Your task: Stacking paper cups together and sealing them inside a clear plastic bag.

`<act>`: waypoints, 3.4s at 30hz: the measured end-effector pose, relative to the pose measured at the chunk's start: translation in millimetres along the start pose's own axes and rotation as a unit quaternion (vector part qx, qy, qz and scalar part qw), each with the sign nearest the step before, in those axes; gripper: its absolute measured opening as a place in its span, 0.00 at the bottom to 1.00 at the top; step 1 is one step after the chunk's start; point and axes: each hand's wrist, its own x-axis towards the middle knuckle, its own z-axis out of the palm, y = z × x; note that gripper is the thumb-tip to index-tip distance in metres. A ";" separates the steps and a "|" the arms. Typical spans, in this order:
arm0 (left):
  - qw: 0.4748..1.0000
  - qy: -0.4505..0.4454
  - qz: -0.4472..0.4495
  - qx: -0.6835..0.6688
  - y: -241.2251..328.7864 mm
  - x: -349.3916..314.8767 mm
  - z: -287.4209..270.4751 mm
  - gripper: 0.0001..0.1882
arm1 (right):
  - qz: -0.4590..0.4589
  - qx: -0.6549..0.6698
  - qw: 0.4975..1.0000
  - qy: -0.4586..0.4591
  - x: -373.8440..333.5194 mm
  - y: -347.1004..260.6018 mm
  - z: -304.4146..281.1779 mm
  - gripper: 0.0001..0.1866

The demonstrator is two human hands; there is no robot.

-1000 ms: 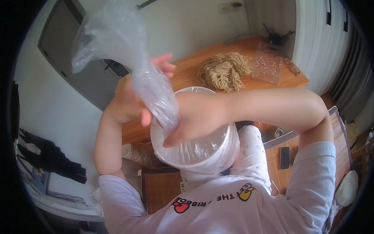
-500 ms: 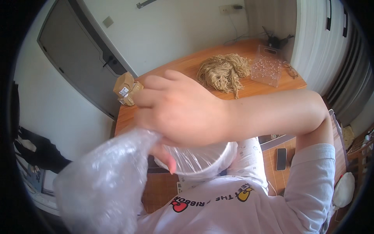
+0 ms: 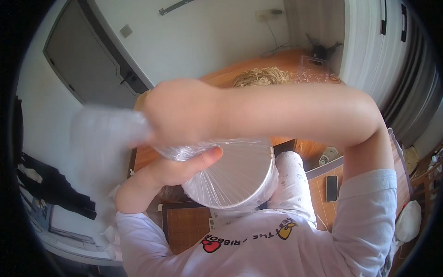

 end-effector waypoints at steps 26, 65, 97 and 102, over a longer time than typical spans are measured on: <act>0.971 -0.204 -0.030 0.126 14.8 21.8 -20.4 0.13 | -0.458 -0.324 0.824 0.080 -26.9 54.0 -7.3 0.26; 0.976 -0.015 0.184 0.116 -0.6 24.7 -4.5 0.16 | 0.088 0.412 0.808 -0.412 -68.7 56.4 -51.1 0.18; 0.995 -0.008 0.052 0.089 -8.2 18.1 -13.0 0.11 | 0.012 0.472 0.874 -0.119 -74.1 48.2 -44.6 0.20; 0.988 -0.001 0.110 0.112 -2.8 17.5 -15.8 0.09 | -0.191 -0.236 0.953 0.004 -69.1 68.0 -32.2 0.24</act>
